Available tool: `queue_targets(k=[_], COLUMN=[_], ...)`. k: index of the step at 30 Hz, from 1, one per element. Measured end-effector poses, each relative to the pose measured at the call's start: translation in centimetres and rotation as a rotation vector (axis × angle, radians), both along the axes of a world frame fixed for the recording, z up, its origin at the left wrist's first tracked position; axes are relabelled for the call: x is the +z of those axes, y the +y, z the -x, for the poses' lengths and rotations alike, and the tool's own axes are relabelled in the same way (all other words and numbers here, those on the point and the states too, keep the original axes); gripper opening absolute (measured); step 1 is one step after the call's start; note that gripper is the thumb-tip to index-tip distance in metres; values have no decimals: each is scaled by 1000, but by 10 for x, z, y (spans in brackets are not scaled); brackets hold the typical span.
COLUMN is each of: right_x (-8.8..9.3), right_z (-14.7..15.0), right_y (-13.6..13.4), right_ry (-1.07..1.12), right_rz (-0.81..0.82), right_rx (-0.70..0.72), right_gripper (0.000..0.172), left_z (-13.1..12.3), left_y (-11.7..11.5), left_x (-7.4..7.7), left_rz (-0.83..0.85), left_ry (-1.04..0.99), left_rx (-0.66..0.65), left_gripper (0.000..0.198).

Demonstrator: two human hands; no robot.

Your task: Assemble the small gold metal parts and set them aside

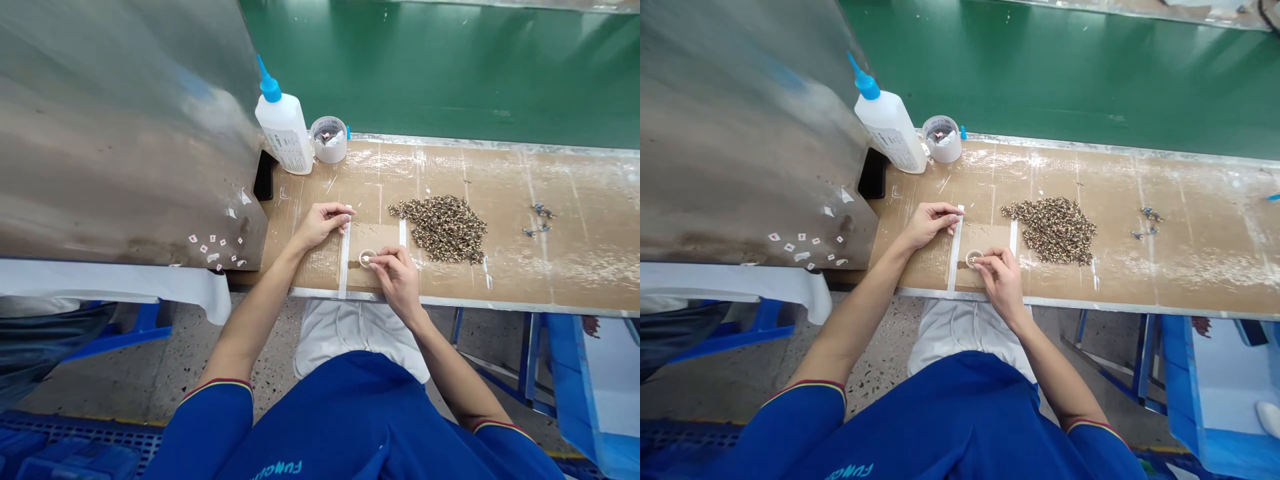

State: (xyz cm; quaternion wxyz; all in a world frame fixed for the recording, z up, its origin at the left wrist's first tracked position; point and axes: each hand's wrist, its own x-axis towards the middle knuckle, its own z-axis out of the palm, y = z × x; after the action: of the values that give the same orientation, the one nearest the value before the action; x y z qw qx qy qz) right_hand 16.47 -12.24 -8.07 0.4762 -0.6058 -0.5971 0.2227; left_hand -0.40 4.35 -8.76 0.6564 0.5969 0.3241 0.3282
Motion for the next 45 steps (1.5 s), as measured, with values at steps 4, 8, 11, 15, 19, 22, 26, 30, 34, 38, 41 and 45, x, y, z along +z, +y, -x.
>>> queue_targets(k=[4,8,11,15,19,22,26,30,34,38,41,45], right_x=[8,16,15,10,16,27,35,30,19,12,10,10], right_z=[-5,-17,-22,-20,-28,-39,-41,-28,-20,-20,-19,-18], right_y=[15,21,19,19,30,44,63,77,83,83,83,82], right_ry=[-228,-346,-242,-1,117,190,242,163,143,105,91,99], right_rz=[-79,-71,-9,49,98,98,-62,-118,-107,-71,-35,-39], right_rx=[106,132,173,162,130,54,-94,-109,-75,-72,-51,-33], right_gripper=[17,20,18,16,20,28,31,34,34,36,36,34], left_z=[-2,-2,-1,-1,-1,-2,-4,-5,-6,-7,-7,-7], left_y=[0,-1,-1,-2,-4,-6,-10,-12,-11,-12,-12,-13], left_x=[-1,-1,-1,-1,1,4,6,7,6,7,8,7], left_rz=[-12,-19,-8,-11,-36,-97,-167,-200,-224,-220,-223,-232], left_ry=[-34,-51,-41,-33,-10,62,168,203,224,205,197,184], left_rx=[59,93,79,47,15,-6,-33,-43,-42,-61,-63,-77], left_gripper=[41,41,40,39,35,28,18,18,19,17,16,16])
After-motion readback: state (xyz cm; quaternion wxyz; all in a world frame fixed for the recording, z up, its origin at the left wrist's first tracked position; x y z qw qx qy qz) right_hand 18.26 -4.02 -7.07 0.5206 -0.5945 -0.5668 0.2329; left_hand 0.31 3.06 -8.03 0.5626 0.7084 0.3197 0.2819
